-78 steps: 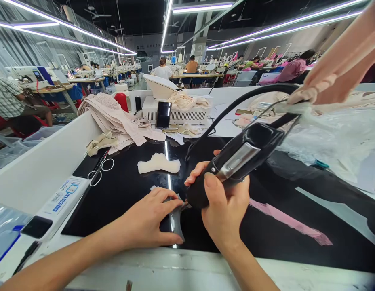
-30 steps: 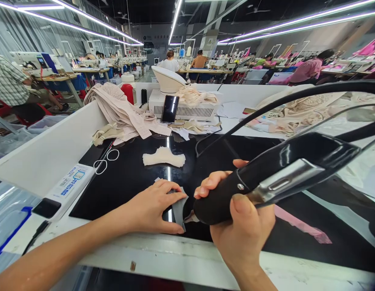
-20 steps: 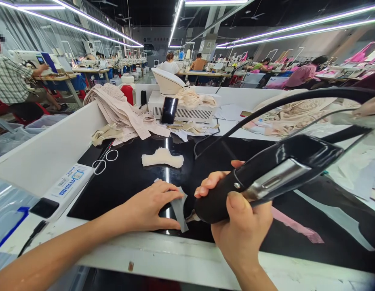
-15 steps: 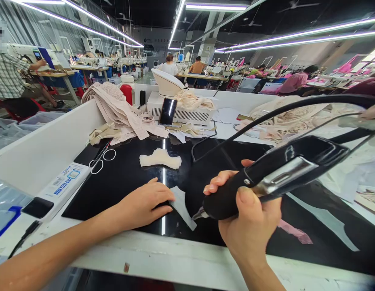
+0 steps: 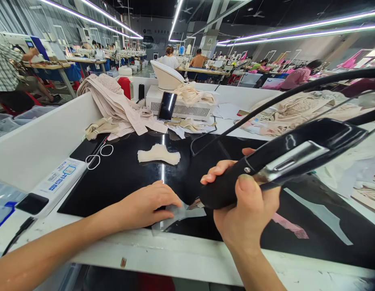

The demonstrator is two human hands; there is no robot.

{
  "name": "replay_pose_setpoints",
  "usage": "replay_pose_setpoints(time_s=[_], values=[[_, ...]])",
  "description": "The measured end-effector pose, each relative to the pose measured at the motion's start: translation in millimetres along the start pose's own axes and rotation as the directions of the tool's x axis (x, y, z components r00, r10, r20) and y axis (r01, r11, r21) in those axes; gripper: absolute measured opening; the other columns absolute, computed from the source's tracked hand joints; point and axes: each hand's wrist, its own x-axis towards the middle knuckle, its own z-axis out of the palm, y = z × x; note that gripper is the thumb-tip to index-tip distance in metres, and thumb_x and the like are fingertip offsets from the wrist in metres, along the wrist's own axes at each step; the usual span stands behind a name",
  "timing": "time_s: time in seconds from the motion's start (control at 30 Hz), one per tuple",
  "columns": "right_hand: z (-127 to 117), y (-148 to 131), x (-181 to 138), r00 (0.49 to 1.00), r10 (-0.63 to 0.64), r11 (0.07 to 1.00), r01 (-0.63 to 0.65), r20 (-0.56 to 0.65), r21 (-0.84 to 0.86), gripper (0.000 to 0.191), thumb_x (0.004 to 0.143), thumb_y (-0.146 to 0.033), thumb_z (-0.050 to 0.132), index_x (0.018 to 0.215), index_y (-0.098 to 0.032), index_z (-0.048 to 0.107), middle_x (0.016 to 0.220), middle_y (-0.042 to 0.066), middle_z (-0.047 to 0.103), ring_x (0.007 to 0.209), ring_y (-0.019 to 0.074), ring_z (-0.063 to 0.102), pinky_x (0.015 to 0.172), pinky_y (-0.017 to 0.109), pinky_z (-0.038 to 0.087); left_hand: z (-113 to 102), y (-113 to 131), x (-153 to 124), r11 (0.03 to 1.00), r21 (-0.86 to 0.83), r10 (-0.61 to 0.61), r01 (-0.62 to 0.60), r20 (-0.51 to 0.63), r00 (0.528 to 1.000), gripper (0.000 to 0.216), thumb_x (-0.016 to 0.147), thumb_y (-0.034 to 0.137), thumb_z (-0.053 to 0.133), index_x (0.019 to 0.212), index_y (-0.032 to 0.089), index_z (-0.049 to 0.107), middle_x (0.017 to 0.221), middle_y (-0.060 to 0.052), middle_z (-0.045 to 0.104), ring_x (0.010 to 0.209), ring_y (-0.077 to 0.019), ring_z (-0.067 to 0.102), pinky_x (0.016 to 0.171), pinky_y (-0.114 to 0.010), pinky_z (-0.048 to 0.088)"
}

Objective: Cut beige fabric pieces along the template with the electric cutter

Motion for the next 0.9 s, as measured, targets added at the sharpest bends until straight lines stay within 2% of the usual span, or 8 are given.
replay_pose_setpoints(time_s=[0.2, 0.6, 0.9], values=[[6, 6, -12, 0.997, 0.03, 1.0, -0.031, 0.073, 0.006, 0.037, 0.081, -0.04, 0.074, 0.112, -0.029, 0.056, 0.075, -0.005, 0.063, 0.061, 0.016, 0.059, 0.058, 0.033, 0.051, -3, 0, -2, 0.999, -0.025, -0.033, 0.034, 0.05, 0.998, 0.037, 0.088, 0.021, 0.072, 0.123, 0.024, 0.061, 0.12, -0.004, 0.07, 0.12, -0.023, 0.059, 0.116, -0.046, 0.03], [2, -2, -19, 0.995, 0.048, 0.997, -0.053, 0.084, 0.055, 0.043, 0.077, -0.042, 0.08, 0.111, -0.027, 0.058, 0.073, -0.004, 0.065, 0.058, 0.0146, 0.06, 0.052, 0.028, 0.053, -2, 0, -4, 0.997, 0.005, -0.08, 0.08, 0.094, 0.992, 0.041, 0.086, 0.021, 0.075, 0.124, 0.026, 0.06, 0.127, -0.001, 0.067, 0.125, -0.0205, 0.055, 0.119, -0.043, 0.022], [1, -4, -22, 0.995, 0.05, 0.998, -0.052, 0.084, 0.024, 0.04, 0.079, -0.041, 0.079, 0.111, -0.028, 0.058, 0.074, -0.004, 0.064, 0.058, 0.0151, 0.06, 0.054, 0.03, 0.053, -2, 1, -4, 0.997, 0.014, -0.071, 0.069, 0.095, 0.993, 0.037, 0.088, 0.022, 0.073, 0.123, 0.026, 0.06, 0.125, -0.002, 0.068, 0.124, -0.0207, 0.056, 0.12, -0.044, 0.021]])
